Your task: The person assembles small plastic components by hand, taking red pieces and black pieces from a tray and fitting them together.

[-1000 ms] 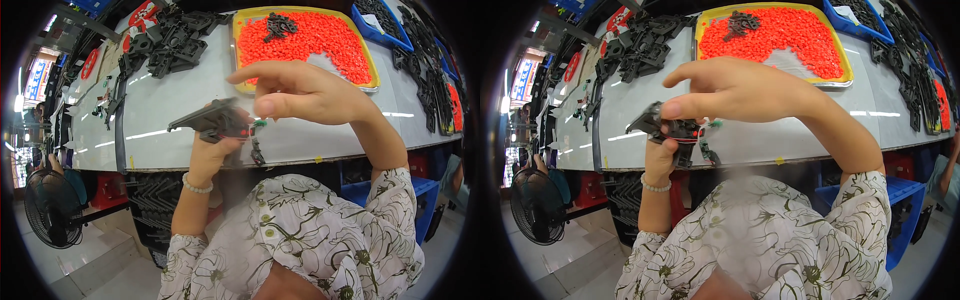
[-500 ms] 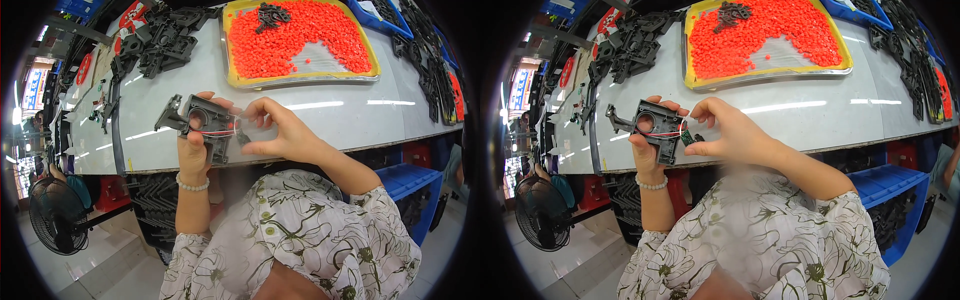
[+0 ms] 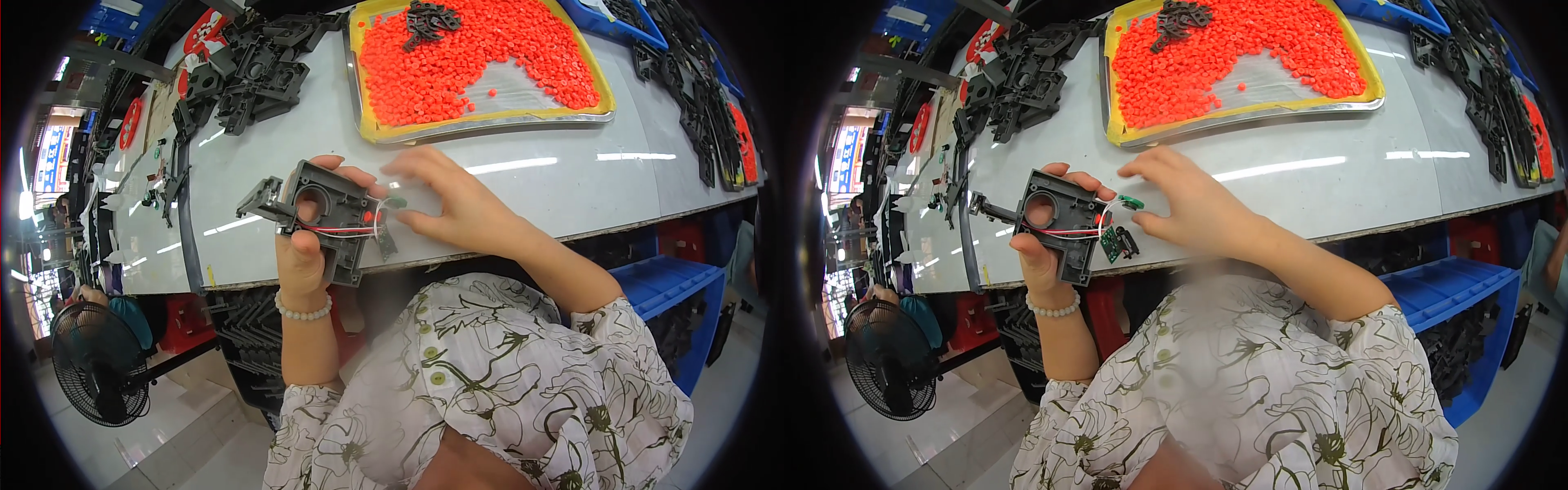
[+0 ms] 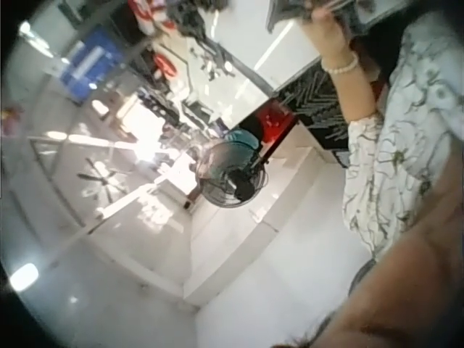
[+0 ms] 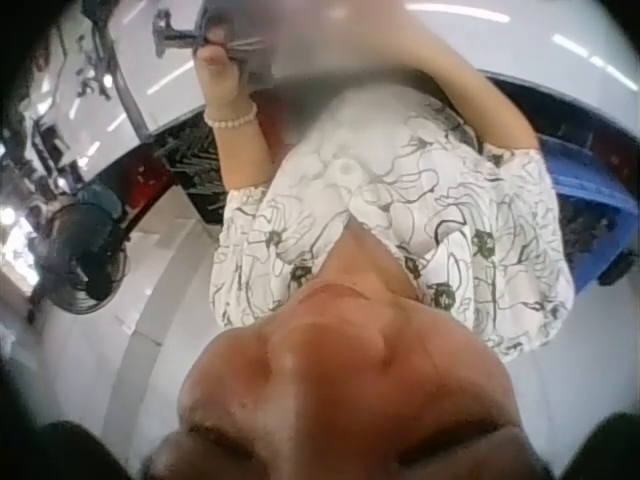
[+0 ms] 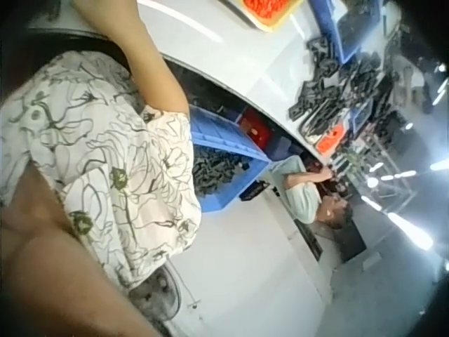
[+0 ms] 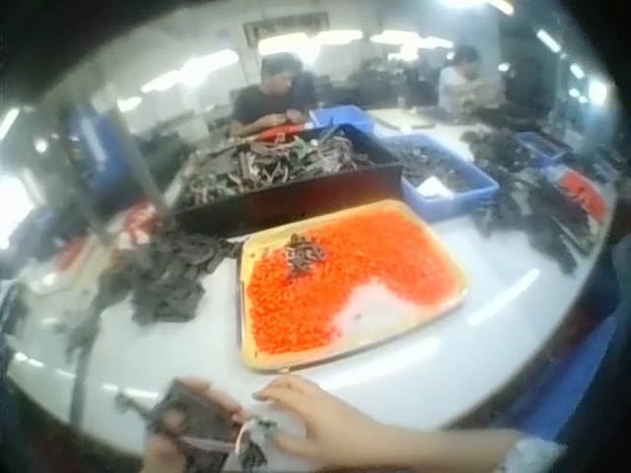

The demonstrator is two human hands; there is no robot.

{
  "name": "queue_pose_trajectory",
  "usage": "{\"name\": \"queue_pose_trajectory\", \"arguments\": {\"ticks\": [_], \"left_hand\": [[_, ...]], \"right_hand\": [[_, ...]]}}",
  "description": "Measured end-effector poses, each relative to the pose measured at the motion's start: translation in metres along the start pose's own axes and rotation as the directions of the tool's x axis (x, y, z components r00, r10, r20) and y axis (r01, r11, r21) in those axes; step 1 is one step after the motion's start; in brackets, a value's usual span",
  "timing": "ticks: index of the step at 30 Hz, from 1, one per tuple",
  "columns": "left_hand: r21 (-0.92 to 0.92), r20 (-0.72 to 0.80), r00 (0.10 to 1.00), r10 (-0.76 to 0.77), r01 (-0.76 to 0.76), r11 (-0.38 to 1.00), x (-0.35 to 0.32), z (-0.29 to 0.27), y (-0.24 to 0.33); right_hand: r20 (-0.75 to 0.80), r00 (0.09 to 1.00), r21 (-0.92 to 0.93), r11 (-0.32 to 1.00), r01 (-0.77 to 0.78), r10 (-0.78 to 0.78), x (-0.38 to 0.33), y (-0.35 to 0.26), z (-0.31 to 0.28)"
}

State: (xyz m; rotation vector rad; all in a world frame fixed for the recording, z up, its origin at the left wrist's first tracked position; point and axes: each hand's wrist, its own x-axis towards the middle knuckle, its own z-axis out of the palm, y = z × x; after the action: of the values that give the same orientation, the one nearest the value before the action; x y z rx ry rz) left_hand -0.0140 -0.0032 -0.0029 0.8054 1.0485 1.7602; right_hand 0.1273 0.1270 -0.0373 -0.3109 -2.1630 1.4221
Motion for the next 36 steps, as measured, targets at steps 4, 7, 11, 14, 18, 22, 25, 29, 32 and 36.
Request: {"name": "queue_pose_trajectory", "arguments": {"ticks": [4,7,11,14,18,22,25,29,32,36], "left_hand": [[0.024,0.03,0.999,-0.013,0.012,1.0,-0.001,0.002,0.001],[0.035,-0.003,1.0,0.004,-0.004,0.999,-0.002,0.001,0.001],[0.075,-0.075,0.996,0.058,-0.052,0.996,-0.002,-0.004,-0.003],[0.159,-0.091,0.988,0.128,-0.113,0.981,0.002,-0.004,-0.006],[0.144,-0.124,0.977,0.172,-0.154,0.978,0.004,-0.007,-0.01],[0.097,-0.196,0.962,0.189,-0.173,0.98,0.006,-0.006,-0.013],[0.122,-0.203,0.957,0.209,-0.187,0.975,0.009,-0.006,-0.012],[0.088,-0.167,0.946,0.279,-0.268,0.959,0.01,-0.009,-0.011],[0.091,-0.165,0.936,0.311,-0.3,0.95,0.011,-0.006,-0.009],[0.083,-0.174,0.929,0.326,-0.316,0.945,0.012,-0.003,-0.011]], "right_hand": [[0.085,0.99,-0.029,0.993,-0.111,0.113,0.004,-0.004,-0.005],[-0.063,0.985,0.093,0.984,-0.152,0.158,0.005,-0.01,-0.008],[-0.141,0.988,0.111,0.992,-0.055,0.07,0.004,-0.022,-0.009],[-0.11,0.991,0.061,0.994,0.09,-0.083,0.0,-0.03,-0.009],[0.025,0.926,0.015,0.926,0.377,-0.377,-0.01,-0.037,0.004],[0.155,0.848,0.056,0.861,0.505,-0.508,-0.016,-0.036,0.017],[0.218,0.816,0.057,0.842,0.537,-0.535,-0.017,-0.035,0.023],[0.267,0.844,0.114,0.885,0.452,-0.465,-0.021,-0.027,0.021],[0.095,0.983,0.089,0.985,0.149,-0.157,-0.022,-0.021,0.013],[-0.06,0.997,0.111,0.993,0.049,-0.043,-0.005,-0.016,0.013]]}}
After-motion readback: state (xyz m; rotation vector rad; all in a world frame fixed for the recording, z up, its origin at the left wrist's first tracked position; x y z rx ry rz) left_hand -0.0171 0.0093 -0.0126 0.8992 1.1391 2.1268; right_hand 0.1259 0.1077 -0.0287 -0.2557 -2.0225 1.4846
